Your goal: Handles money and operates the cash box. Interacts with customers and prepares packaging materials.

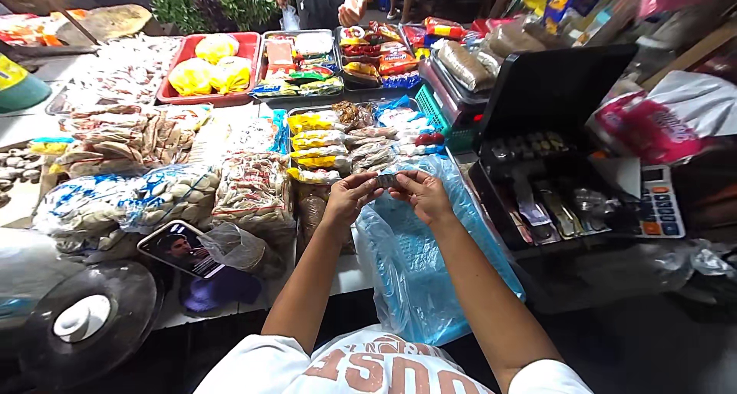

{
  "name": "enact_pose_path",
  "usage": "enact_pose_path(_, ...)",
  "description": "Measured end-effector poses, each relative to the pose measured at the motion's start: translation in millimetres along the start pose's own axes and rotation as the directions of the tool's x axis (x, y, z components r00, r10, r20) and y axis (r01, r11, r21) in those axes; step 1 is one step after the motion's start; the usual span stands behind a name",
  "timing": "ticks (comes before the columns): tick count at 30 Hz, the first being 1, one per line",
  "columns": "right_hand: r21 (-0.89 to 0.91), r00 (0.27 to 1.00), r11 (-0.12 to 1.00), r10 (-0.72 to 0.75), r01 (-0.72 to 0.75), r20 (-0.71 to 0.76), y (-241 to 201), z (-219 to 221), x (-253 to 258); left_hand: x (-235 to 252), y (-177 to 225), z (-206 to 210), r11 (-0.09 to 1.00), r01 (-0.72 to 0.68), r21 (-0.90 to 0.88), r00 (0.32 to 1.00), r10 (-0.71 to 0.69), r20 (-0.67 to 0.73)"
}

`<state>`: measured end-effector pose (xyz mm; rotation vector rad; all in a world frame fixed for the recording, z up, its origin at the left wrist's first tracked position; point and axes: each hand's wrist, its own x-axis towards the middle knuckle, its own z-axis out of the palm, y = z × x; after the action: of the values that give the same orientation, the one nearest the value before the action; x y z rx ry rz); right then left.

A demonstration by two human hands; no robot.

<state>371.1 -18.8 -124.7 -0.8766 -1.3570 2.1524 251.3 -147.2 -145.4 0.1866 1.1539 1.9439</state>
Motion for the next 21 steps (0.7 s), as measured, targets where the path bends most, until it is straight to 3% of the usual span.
enact_pose_path(8,0.036,1.000,0.999,0.021,-0.021,0.019,-3.5,0.4,-2.3,2.0,-5.5,-2.8,0.999,0.004,-0.034,1.000,-0.004,-0.009)
enact_pose_path(14,-0.220,0.987,0.962,-0.150,0.160,0.059,2.9,0.2,-0.4,0.5,-3.9,1.5,0.999,0.011,-0.042,1.000,-0.011,-0.006)
enact_pose_path(21,-0.499,0.975,0.840,-0.220,0.212,0.043,-15.3,16.7,15.4,18.6,6.4,17.4,1.000,-0.005,-0.025,1.000,0.004,-0.014)
